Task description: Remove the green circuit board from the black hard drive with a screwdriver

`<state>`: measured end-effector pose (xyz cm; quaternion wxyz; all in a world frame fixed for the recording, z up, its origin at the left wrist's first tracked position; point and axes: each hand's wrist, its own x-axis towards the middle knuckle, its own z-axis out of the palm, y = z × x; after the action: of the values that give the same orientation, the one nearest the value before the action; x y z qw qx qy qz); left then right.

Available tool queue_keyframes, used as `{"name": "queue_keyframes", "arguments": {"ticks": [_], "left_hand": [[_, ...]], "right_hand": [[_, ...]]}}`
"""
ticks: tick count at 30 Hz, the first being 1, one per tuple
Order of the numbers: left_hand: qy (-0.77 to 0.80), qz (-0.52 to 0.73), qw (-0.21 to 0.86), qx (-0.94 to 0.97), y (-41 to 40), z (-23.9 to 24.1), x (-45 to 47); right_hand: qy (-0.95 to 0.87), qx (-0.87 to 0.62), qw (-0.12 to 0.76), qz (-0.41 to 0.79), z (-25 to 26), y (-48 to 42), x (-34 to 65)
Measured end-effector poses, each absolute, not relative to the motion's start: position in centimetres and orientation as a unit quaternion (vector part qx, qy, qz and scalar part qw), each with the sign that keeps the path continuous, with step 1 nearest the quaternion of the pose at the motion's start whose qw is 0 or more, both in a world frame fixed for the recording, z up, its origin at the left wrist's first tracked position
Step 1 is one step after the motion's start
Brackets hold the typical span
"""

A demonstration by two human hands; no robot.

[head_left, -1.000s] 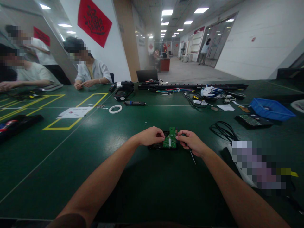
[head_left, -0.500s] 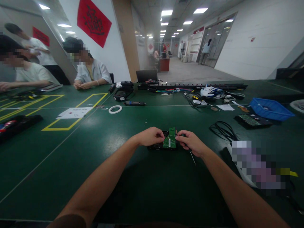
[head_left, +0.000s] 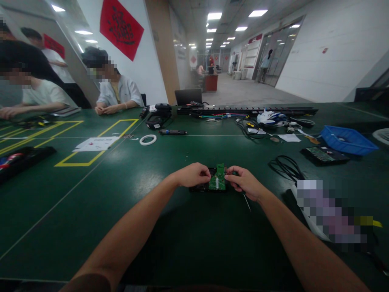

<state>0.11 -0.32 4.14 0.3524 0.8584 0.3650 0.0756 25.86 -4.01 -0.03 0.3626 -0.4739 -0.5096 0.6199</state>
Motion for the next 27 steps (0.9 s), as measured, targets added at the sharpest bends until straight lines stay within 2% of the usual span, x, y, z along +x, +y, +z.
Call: {"name": "queue_keyframes", "arguments": {"ticks": [27], "left_hand": [[0.379,0.073,0.341,0.857,-0.6,4.4,0.3]], "right_hand": [[-0.555,-0.471,0.368,0.578,0.9,-4.9,25.5]]}}
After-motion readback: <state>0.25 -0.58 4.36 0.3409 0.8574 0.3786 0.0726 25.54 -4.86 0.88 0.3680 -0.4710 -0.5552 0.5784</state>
